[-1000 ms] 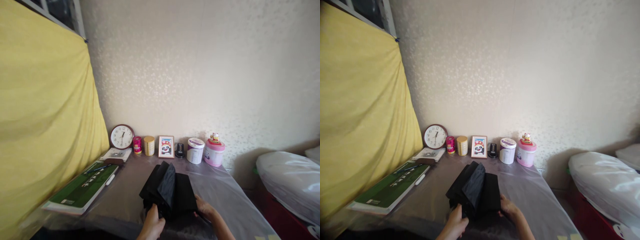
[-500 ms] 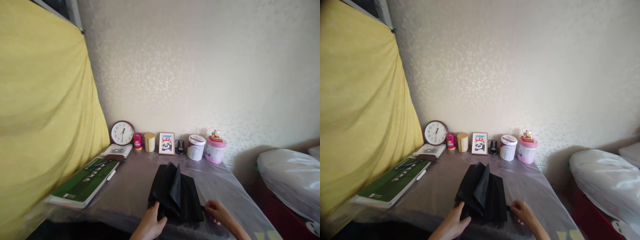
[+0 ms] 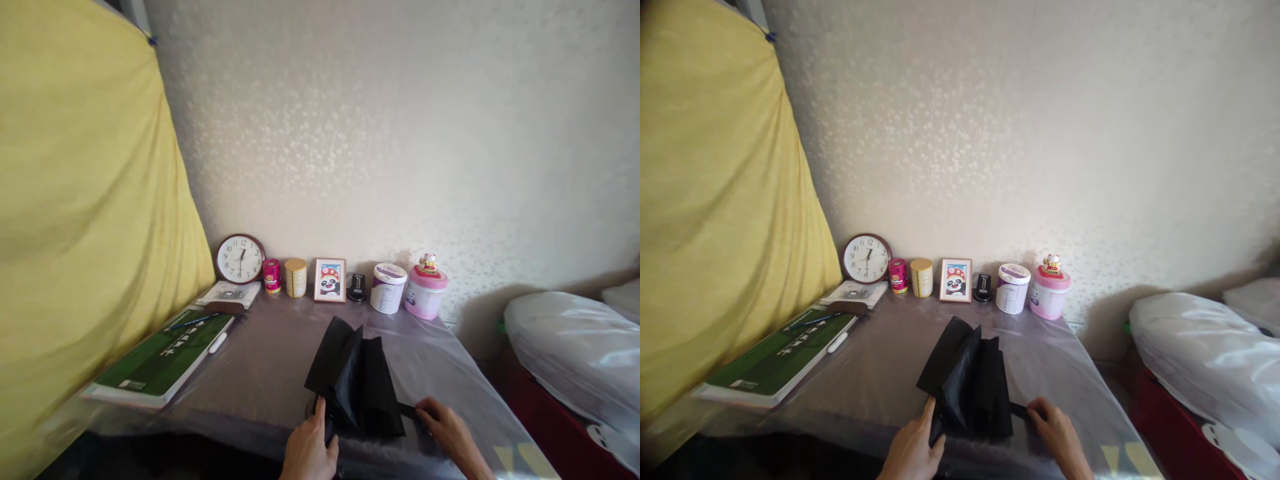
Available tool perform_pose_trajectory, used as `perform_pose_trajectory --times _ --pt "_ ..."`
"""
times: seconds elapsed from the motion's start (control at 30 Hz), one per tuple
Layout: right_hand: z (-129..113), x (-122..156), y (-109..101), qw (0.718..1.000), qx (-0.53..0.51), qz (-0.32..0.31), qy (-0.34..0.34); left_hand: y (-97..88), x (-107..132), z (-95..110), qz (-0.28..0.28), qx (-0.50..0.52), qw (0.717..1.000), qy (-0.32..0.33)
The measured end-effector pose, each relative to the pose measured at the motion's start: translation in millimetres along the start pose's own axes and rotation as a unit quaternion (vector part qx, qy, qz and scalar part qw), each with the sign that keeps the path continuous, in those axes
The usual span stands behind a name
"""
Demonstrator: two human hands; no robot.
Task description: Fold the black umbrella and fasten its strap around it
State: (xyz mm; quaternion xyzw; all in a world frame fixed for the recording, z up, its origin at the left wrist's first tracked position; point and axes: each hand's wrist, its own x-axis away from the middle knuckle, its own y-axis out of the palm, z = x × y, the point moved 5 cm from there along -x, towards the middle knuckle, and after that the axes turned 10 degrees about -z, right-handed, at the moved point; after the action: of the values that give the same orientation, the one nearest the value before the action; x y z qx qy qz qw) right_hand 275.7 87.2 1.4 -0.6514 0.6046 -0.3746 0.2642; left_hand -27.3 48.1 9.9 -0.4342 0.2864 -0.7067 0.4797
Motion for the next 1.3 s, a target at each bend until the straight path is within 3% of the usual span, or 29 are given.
perform_pose_trajectory --times 0.13,0.23,0.33,0.47,0.53,0.63,0.7,0.77,0.9,1.0,1.13,1.3 --pt "-2.0 5.6 -2.7 0.999 0.014 0.030 -0.004 2.4 -1.3 0.4 -0.039 0.081 0.995 0.040" --pt "2.4 6.5 -2.1 0.999 0.019 0.050 0.000 2.5 1.9 4.2 -0.029 0.040 0.999 0.021" --pt "4.7 8.9 -8.4 0.993 0.031 0.116 -0.015 3.3 8.3 12.0 -0.025 -0.011 1.000 -0.005" --pt "-5.0 16.7 -23.9 0.982 0.002 0.186 -0.016 4.8 10.7 16.9 -0.037 0.020 0.999 0.002" --pt "-23.5 23.6 -29.4 0.977 -0.035 0.208 -0.024 7.0 8.3 16.1 -0.052 0.033 0.998 0.007" --pt "-72.1 39.2 -22.6 0.965 -0.087 0.230 -0.091 9.2 5.3 18.5 -0.062 0.027 0.998 0.012" --pt "-111.7 53.0 -5.6 0.951 -0.081 0.244 -0.172 8.4 6.2 23.2 -0.061 0.018 0.998 0.001" --pt "-145.4 68.3 16.8 0.932 -0.010 0.282 -0.227 5.9 9.8 28.3 -0.065 0.014 0.997 -0.025" --pt "-180.5 84.6 57.5 0.908 0.094 0.287 -0.289 -1.0 17.5 37.7 -0.084 0.041 0.995 -0.019" --pt "-179.7 79.4 67.2 0.921 0.083 0.280 -0.259 -4.1 17.9 39.2 -0.087 0.057 0.995 0.005" --pt "-162.8 58.7 73.6 0.932 0.069 0.294 -0.200 0.7 13.2 36.1 -0.106 0.043 0.993 -0.012" --pt "-138.7 28.8 89.3 0.945 0.028 0.289 -0.154 9.6 7.1 33.9 -0.076 0.017 0.997 0.001"
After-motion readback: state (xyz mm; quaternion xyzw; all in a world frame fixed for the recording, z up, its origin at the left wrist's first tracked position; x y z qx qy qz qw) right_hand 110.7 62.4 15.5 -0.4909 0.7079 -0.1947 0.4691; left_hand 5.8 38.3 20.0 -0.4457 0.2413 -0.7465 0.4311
